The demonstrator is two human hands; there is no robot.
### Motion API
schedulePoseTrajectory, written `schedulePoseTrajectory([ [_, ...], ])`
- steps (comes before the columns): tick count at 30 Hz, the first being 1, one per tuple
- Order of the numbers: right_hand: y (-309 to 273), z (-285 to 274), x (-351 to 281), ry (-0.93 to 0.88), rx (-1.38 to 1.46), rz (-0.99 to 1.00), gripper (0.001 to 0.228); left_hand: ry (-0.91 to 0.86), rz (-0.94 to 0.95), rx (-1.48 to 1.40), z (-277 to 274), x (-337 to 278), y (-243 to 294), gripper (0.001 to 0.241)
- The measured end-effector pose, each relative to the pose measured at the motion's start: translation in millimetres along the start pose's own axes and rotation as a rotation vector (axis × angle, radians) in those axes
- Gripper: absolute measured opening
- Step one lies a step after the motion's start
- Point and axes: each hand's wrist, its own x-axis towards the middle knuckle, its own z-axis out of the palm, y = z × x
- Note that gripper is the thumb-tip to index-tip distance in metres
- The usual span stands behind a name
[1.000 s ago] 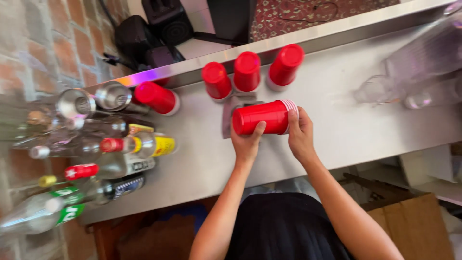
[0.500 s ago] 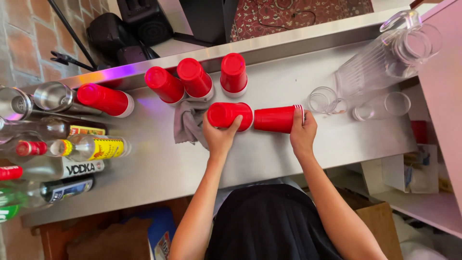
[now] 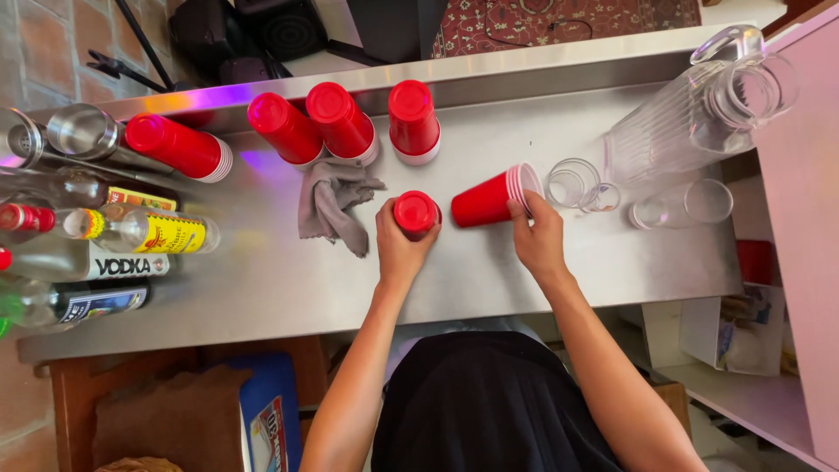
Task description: Cleaning a glass container with a cloth and then organizing red plastic cups into stacks.
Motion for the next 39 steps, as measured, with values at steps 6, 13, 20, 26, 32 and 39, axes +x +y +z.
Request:
schedulePoseTrajectory([
  [6,-47,-9,18,-0.160,-0.410,-0.395,0.032,0.075,-0.240,-0.335,-13,-1,36,0.104],
  [13,-48,4,17,-0.228,-0.479,-0.361,0.032,0.256,-0.352,-0.661,4,8,-24,0.091],
  [20,-85,32,14,-0.070,-0.468,-0.402,0.031,0.349,-0.466,-0.844,-19,8,-53,0.077],
  [26,-105,69,13,-0.051,-0.394,-0.403,0.023,0.343,-0.559,-1.035,-70,17,-54,0.072],
  [32,-120,132,6,-0.225,-0.211,-0.334,0.023,0.337,-0.596,-1.194,-134,31,-75,0.074],
  [39,-135,223,-6,-0.462,-0.144,-0.204,0.050,0.242,-0.625,-1.241,-205,35,-114,0.072],
])
